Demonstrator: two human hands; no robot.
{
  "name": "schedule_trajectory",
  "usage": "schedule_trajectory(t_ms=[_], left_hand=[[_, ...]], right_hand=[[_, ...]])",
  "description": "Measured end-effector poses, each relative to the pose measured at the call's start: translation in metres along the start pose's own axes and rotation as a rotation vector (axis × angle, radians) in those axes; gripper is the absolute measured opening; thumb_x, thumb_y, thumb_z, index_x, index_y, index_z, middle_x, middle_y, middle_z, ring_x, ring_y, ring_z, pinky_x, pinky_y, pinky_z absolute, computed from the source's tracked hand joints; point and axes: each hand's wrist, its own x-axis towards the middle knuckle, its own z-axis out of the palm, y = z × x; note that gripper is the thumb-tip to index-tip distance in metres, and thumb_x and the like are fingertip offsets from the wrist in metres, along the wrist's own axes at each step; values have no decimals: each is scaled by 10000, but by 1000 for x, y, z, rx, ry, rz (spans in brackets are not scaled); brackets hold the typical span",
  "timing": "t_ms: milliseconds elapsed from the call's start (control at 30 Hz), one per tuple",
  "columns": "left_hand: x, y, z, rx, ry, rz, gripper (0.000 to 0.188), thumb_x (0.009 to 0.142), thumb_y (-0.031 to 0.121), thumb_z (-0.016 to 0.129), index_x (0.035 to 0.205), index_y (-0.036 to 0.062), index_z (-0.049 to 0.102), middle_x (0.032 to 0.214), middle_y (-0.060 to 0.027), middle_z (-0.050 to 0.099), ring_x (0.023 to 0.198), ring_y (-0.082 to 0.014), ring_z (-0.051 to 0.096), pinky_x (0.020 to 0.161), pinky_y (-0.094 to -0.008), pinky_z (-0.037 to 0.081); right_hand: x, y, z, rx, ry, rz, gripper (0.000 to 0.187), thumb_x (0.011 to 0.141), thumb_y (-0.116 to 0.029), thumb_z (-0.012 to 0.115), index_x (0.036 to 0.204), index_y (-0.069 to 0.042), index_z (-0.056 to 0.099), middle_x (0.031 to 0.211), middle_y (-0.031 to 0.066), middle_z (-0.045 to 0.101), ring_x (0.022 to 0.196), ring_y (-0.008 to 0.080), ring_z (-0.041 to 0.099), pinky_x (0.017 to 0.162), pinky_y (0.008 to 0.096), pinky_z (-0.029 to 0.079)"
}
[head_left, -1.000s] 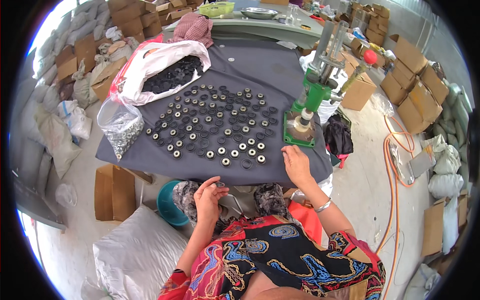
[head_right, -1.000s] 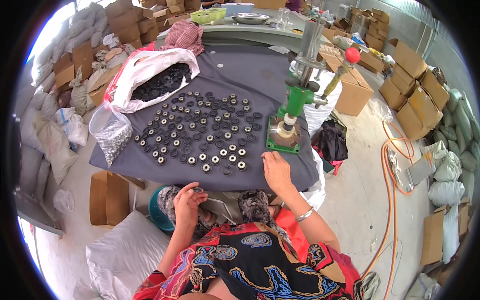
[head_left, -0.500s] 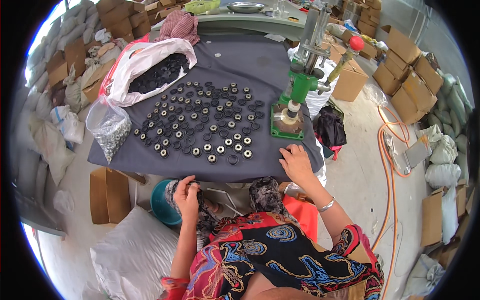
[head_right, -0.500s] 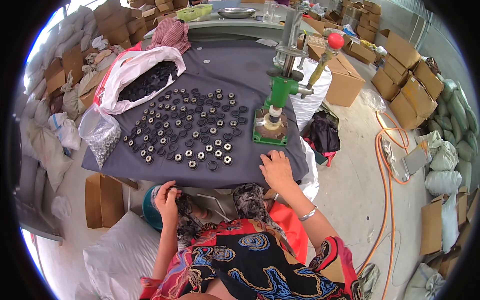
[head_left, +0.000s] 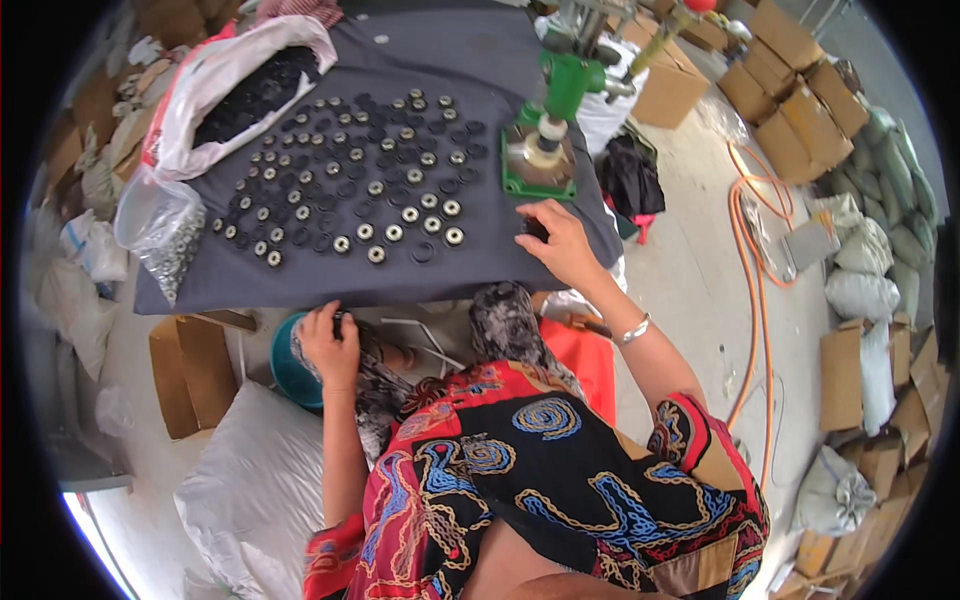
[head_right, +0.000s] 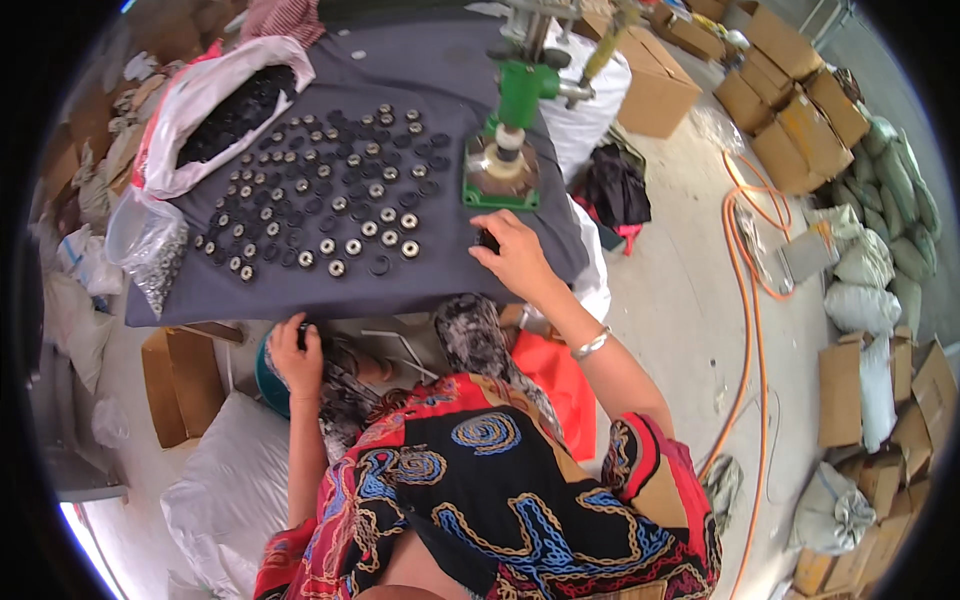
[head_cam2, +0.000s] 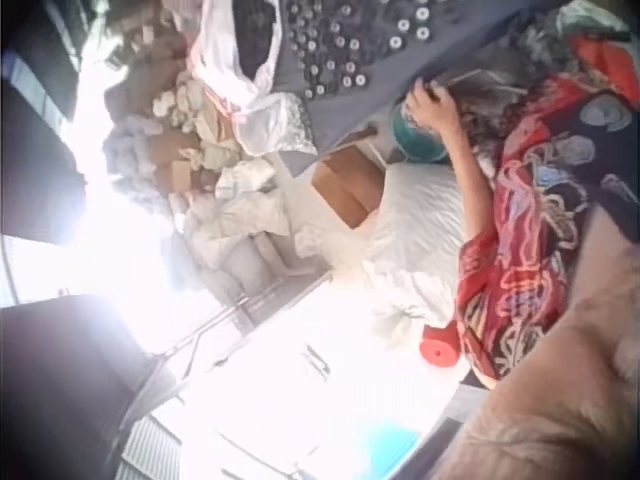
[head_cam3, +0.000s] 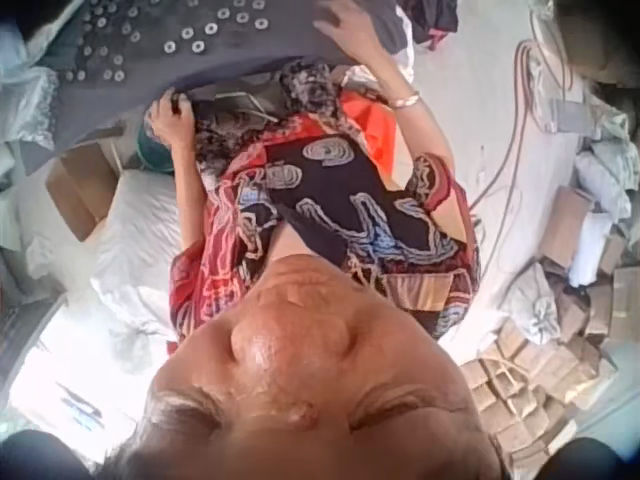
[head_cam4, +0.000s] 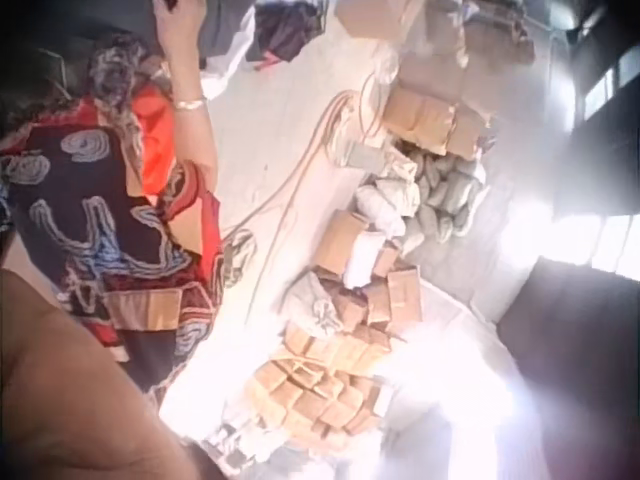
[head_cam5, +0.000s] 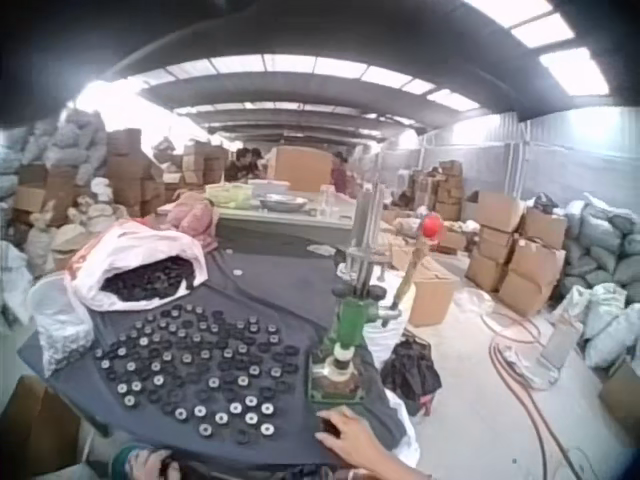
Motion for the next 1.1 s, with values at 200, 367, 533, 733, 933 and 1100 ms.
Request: schedule_trajectory(t_ms=[200, 367, 533, 733, 933, 1100], left_hand=[[-4, -19, -2, -4, 8, -34, 283, 743, 67, 697, 1025, 68, 673, 911, -105, 634, 854, -319, 583, 818, -427, 446], [3, -12, -3, -30, 19, -26, 272, 733, 68, 695, 1005, 62, 677, 902, -113, 635, 856, -328, 584, 823, -433, 445], [3, -6, -9, -7, 14, -22, 270, 723, 72, 692, 992, 54, 673, 915, -118, 644, 861, -333, 587, 852, -444, 429], [2, -8, -16, -29, 42, -4, 267, 715, 78, 696, 980, 53, 672, 921, -110, 648, 863, -322, 593, 840, -431, 429], [0, -11, -19, 3, 28, -6, 277, 718, 86, 701, 991, 56, 667, 932, -110, 649, 861, -316, 593, 823, -427, 430], [0, -15, -17, 48, 53, 2, 266, 718, 70, 699, 982, 73, 672, 932, -97, 643, 872, -318, 597, 798, -411, 455]], right_hand=[[-12, 11, -18, -262, -75, 26, 392, 751, -169, 743, 1113, -68, 634, 1001, 104, 599, 998, 292, 562, 884, 394, 427], [-2, 7, -22, -373, -203, -32, 381, 752, -136, 729, 1103, -27, 626, 959, 122, 569, 878, 290, 584, 796, 373, 481], [29, -40, -9, -135, -224, 72, 379, 742, -124, 727, 1095, -28, 624, 948, 115, 556, 811, 260, 588, 740, 354, 488], [44, -67, 40, -52, -299, -230, 346, 755, -126, 693, 1081, -24, 632, 982, 138, 575, 898, 322, 588, 788, 393, 494], [58, -60, 43, -135, -241, -242, 380, 750, -98, 719, 1118, -38, 641, 992, 108, 578, 905, 280, 594, 810, 362, 484], [53, -49, 31, -118, -337, -97, 375, 758, -104, 716, 1118, -32, 643, 979, 109, 580, 905, 280, 591, 803, 365, 483]])
